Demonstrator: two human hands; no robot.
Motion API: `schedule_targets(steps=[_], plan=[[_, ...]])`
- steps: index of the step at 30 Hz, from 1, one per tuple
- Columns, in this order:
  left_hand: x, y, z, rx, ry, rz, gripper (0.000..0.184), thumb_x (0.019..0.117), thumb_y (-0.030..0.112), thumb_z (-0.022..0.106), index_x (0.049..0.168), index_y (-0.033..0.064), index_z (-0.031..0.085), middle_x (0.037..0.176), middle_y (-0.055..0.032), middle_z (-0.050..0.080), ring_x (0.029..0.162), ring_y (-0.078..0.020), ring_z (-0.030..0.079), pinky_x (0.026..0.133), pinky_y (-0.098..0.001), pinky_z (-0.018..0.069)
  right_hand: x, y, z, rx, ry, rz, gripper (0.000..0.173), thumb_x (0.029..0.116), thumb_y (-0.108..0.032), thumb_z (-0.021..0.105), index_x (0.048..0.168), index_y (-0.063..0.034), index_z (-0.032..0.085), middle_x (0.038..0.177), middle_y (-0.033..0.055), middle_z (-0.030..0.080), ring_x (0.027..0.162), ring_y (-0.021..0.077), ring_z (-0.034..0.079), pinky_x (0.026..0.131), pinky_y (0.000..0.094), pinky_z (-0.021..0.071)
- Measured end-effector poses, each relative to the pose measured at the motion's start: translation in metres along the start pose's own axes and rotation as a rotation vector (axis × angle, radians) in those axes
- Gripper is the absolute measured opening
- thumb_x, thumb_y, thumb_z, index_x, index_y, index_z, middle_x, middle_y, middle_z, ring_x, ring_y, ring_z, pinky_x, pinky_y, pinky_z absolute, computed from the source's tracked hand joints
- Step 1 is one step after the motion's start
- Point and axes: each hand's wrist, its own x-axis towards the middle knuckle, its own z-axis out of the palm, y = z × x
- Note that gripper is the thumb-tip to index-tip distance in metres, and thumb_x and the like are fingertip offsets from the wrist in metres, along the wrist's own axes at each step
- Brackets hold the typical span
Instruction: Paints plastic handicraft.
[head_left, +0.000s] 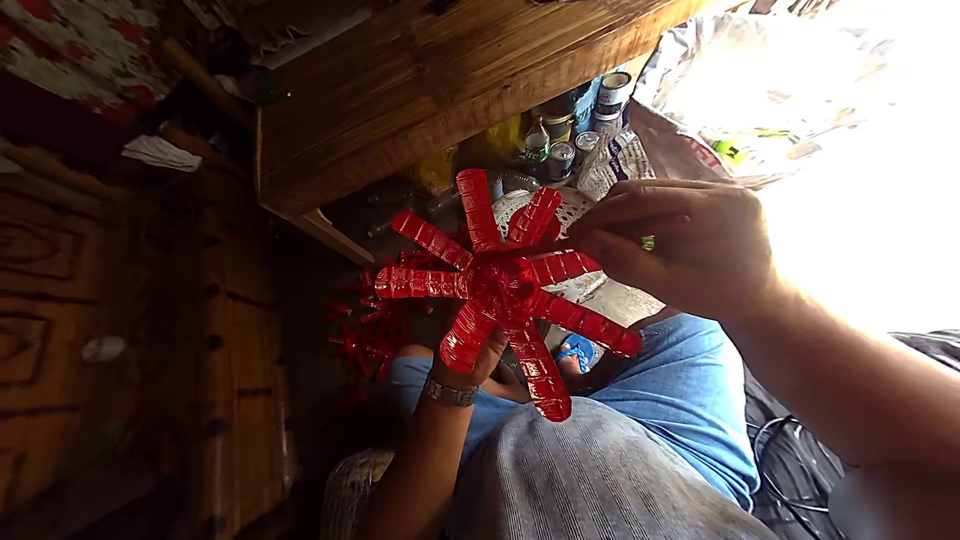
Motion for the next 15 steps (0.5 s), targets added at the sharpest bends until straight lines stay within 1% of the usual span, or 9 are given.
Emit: schedule_targets(steps=[2,3,5,7,8,9,11,13,15], plan=[[0.001,-0.001,-0.003,-0.001,0.001,-0.015,0.024,0.1047,0.018,0.050,0.104,0.0105,0.073,0.099,-0.0079,0.075,0.095,-0.0151,0.073,0.087,-0.0311,0.0604,0.000,-0.001,0.000,0.007,-0.008,0.015,0.011,0.0907,-0.010,0.068,0.093,-0.0019,0.075,0.088,-0.0013,0.070,0.074,-0.0041,0.064,0.065,0.0116,0.0566],[0.001,-0.003,-0.006,0.009,0.000,-0.018,0.024,0.1045,0.017,0.050,0.105,0.0102,0.073,0.100,-0.0081,0.075,0.096,-0.0155,0.073,0.087,-0.0313,0.0604,0.000,-0.001,0.000,0.007,-0.015,0.024,0.011,0.0912,-0.011,0.068,0.093,-0.0020,0.075,0.087,-0.0011,0.070,0.073,-0.0037,0.064,0.065,0.0120,0.0566],[0.002,-0.005,-0.009,0.038,-0.004,-0.005,0.024,0.1042,0.014,0.049,0.106,0.0102,0.072,0.101,-0.0079,0.075,0.096,-0.0153,0.073,0.088,-0.0313,0.0600,0.001,0.002,0.002,-0.010,-0.019,0.023,0.012,0.0924,-0.012,0.068,0.095,-0.0027,0.075,0.089,-0.0006,0.070,0.075,-0.0026,0.064,0.067,0.0131,0.0564],[0.004,-0.005,-0.007,0.003,0.031,-0.031,0.026,0.1053,0.016,0.046,0.103,0.0109,0.071,0.099,-0.0085,0.075,0.093,-0.0162,0.073,0.085,-0.0323,0.0612,0.001,0.005,0.002,-0.023,-0.018,0.010,0.013,0.0927,-0.012,0.068,0.096,-0.0020,0.076,0.089,0.0000,0.070,0.076,-0.0025,0.065,0.068,0.0129,0.0569],[0.005,-0.005,-0.007,-0.032,0.048,-0.047,0.023,0.1038,0.018,0.050,0.101,0.0104,0.072,0.098,-0.0099,0.075,0.092,-0.0181,0.074,0.083,-0.0338,0.0618,0.000,0.006,0.001,-0.018,-0.015,0.010,0.013,0.0928,-0.011,0.068,0.097,-0.0017,0.076,0.090,0.0000,0.070,0.077,-0.0023,0.065,0.069,0.0132,0.0570],[0.006,-0.004,-0.008,-0.061,0.062,-0.069,0.019,0.1010,0.020,0.057,0.101,0.0093,0.073,0.097,-0.0120,0.075,0.091,-0.0209,0.074,0.081,-0.0362,0.0623,-0.001,0.006,-0.001,-0.002,-0.013,0.019,0.013,0.0939,-0.011,0.067,0.098,-0.0014,0.075,0.091,-0.0003,0.070,0.077,-0.0021,0.065,0.069,0.0138,0.0574],[0.007,-0.003,-0.012,-0.062,0.074,-0.096,0.018,0.0954,0.027,0.067,0.099,0.0109,0.074,0.096,-0.0116,0.075,0.089,-0.0217,0.075,0.080,-0.0367,0.0628,-0.003,0.009,-0.009,0.032,0.025,0.042,0.013,0.0964,-0.013,0.066,0.101,-0.0027,0.073,0.094,-0.0030,0.072,0.077,-0.0017,0.066,0.069,0.0167,0.0591],[0.006,-0.001,-0.017,-0.070,0.051,-0.098,0.024,0.0916,0.036,0.072,0.099,0.0139,0.075,0.097,-0.0097,0.076,0.092,-0.0208,0.074,0.084,-0.0374,0.0618,-0.004,0.020,-0.022,0.045,0.113,0.041,0.013,0.0998,-0.016,0.065,0.107,-0.0067,0.072,0.097,-0.0083,0.074,0.082,-0.0018,0.069,0.074,0.0196,0.0612],[0.004,0.002,-0.018,-0.066,0.064,-0.063,0.029,0.0880,0.044,0.072,0.097,0.0171,0.076,0.096,-0.0075,0.076,0.092,-0.0194,0.074,0.085,-0.0374,0.0613,-0.002,0.041,-0.036,0.033,0.194,0.045,0.014,0.1013,-0.016,0.063,0.108,-0.0074,0.072,0.099,-0.0090,0.075,0.086,-0.0011,0.070,0.079,0.0221,0.0612]])
